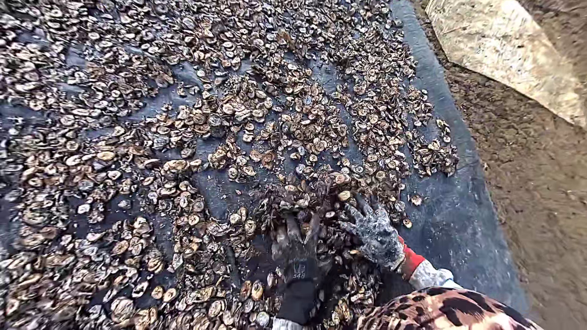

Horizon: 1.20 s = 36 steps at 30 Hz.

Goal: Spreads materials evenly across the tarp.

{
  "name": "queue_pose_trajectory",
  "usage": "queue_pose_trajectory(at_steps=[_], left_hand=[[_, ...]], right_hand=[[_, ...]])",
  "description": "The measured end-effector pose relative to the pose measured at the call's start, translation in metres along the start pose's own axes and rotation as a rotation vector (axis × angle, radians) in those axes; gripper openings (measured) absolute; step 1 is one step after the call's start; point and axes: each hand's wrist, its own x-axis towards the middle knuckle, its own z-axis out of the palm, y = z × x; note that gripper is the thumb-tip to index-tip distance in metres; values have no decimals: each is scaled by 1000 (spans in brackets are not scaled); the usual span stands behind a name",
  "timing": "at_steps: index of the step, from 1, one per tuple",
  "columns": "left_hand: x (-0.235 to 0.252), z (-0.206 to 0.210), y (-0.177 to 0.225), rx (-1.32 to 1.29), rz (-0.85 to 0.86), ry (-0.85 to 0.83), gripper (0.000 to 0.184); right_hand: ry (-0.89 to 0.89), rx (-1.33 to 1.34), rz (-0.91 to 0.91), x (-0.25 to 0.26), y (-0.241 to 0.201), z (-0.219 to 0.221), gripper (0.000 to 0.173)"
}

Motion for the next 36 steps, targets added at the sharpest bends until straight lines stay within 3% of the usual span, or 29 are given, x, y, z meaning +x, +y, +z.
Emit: queue_pose_trajectory(at_steps=[3,5,8,11,13,15,17,19,22,24,26,27,28,30,31,33,36], left_hand=[[10,-4,34,-129,230,-210,66],[30,-16,36,-233,318,-241,55],[95,-29,15,-144,311,-73,71],[145,-19,3,-41,107,-127,87],[133,-4,19,-46,121,-207,86],[85,-4,47,-43,240,-344,91],[25,-4,71,-91,313,-511,80],[-13,-5,83,-127,317,-579,61],[-20,-13,87,-295,262,-478,66],[-8,-14,87,-422,297,-226,61],[13,-10,90,-457,318,27,42],[26,-6,92,-425,319,117,42],[35,-4,96,-364,302,128,51],[34,-2,102,-221,246,-128,85],[25,4,104,-172,247,-244,98],[-1,22,106,-82,312,-322,114],[-18,40,109,19,335,-300,124]], right_hand=[[-13,12,131,-37,24,-3,48],[149,30,121,-51,44,-9,42],[110,122,291,-31,62,-56,41],[91,39,383,16,77,-69,65],[-21,3,448,31,81,-56,101],[-144,41,457,3,71,-39,113],[-194,47,439,-52,60,-25,101],[-101,55,418,-102,55,-2,76],[-17,165,408,-113,61,-19,53],[-89,318,549,-90,71,-62,49],[-44,357,633,-72,89,-83,44],[-7,367,641,-66,98,-89,41],[29,347,624,-61,104,-92,38],[-1,224,527,-51,109,-89,43],[-95,179,466,-47,106,-79,59],[-275,98,308,-47,93,-51,97],[-296,54,181,-64,90,-30,93]])
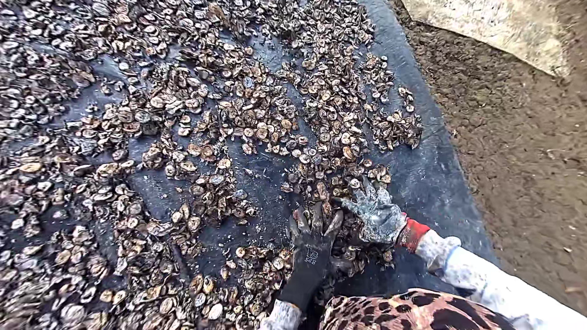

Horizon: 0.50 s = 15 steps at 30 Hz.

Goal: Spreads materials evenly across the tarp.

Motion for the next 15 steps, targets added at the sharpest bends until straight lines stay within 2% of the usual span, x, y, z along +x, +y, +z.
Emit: queue_pose_trajectory(at_steps=[2,5,10,13,15], left_hand=[[6,2,5,12,-69,-71,126],[17,8,13,23,-188,-170,132],[24,18,19,60,-247,-88,139],[-3,14,49,9,-254,-49,125],[-28,16,74,-71,-247,-95,98]], right_hand=[[1,-21,-24,6,12,-4,89],[14,-101,-76,13,18,-11,94],[63,-180,-122,6,14,-1,82],[108,-131,-120,-27,23,23,59],[82,-29,-141,-64,43,33,52]])
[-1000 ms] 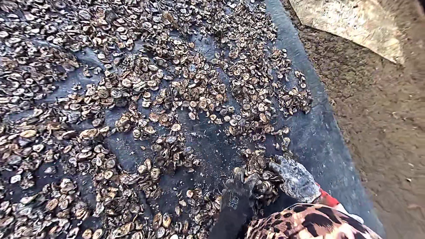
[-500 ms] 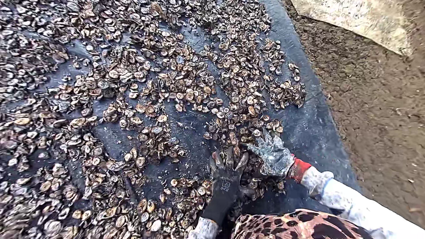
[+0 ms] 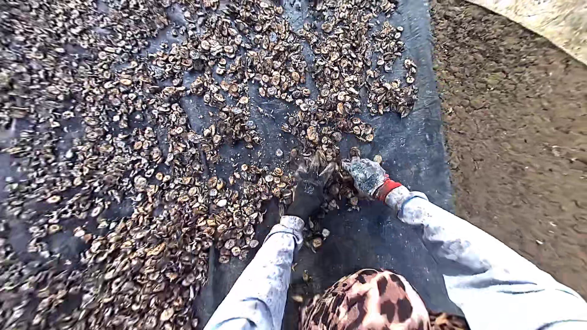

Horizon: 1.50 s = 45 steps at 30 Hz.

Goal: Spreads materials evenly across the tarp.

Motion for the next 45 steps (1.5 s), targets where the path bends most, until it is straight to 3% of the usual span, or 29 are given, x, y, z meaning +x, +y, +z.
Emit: queue_pose_trajectory(at_steps=[2,4,6,8,10,11,12,14,17,19,22,23,25,26,28,29,31,33,35,37,39,42,45], left_hand=[[-3,-17,9,-62,12,-84,67],[16,-30,10,-121,105,59,58],[63,-51,7,-54,185,255,63],[109,-72,9,22,112,258,76],[116,-54,8,30,26,169,88],[106,-33,3,63,64,173,92],[83,-12,-1,80,137,183,96],[34,15,2,118,239,36,95],[-11,7,13,76,342,-145,58],[6,-6,12,-15,344,-84,60],[82,-39,10,26,352,173,82],[110,-54,15,65,285,184,84],[154,-67,29,61,115,195,80],[164,-62,39,65,50,183,80],[170,-40,61,119,99,144,84],[166,-29,66,149,194,124,83],[159,-24,56,192,380,146,66],[156,-38,30,157,459,316,61],[160,-55,-3,191,271,418,66],[164,-65,-24,192,-5,301,82],[155,-74,-19,188,-45,167,81],[138,-97,-11,122,193,69,48],[152,-115,-12,31,145,252,45]], right_hand=[[-76,146,109,-18,15,-20,47],[-40,259,246,-17,33,-45,41],[174,294,198,7,53,-52,45],[102,162,148,30,51,-68,58],[35,19,85,34,37,-39,94],[48,24,69,19,28,-13,107],[57,36,51,-2,24,10,108],[-10,51,32,-45,31,29,83],[-69,94,78,-80,51,22,54],[-14,177,172,-77,63,4,47],[193,209,195,-39,80,-35,37],[238,182,173,-19,87,-51,33],[306,97,214,23,97,-84,39],[315,46,264,44,103,-96,52],[304,-18,391,87,118,-107,81],[341,5,424,103,126,-100,87],[426,56,414,122,127,-74,80],[369,104,343,109,95,-68,70],[334,76,229,88,65,-43,77],[377,-16,89,54,55,0,83],[448,-53,-8,16,68,26,70],[418,-30,52,-13,94,29,51],[427,113,212,6,105,-13,45]])
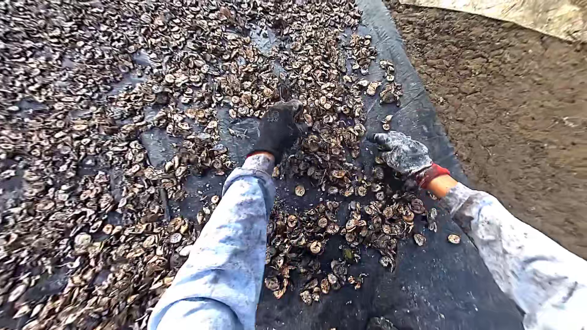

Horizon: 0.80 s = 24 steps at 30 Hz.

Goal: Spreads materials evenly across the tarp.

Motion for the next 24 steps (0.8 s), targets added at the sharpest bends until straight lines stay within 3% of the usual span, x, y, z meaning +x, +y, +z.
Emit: queue_pose_trajectory(at_steps=[3,5,7,8,11,14,16,19,21,23,24], left_hand=[[-12,40,12,63,-44,-42,73],[-58,73,36,74,33,-106,91],[-112,98,54,86,173,-144,88],[-131,107,60,90,244,-195,80],[-152,101,72,-1,340,-372,55],[-127,89,52,-279,305,-119,52],[-88,81,53,-225,213,48,51],[-51,78,62,-53,139,74,58],[-48,101,58,24,283,6,77],[-65,106,42,76,413,-46,71],[-81,100,28,122,398,-56,64]], right_hand=[[-90,-23,37,10,-26,-9,63],[-195,-109,-88,-29,-42,8,89],[-328,-125,-168,-95,-36,28,108],[-339,-120,-210,-126,-20,36,102],[-297,-92,-261,-175,44,35,54],[-148,16,-137,-153,65,11,48],[-23,92,7,-119,50,-6,47],[113,44,207,-54,20,-21,33],[17,100,294,-20,-15,-35,47],[-84,155,209,-6,-37,-22,65],[-115,127,139,-12,-46,-8,78]])
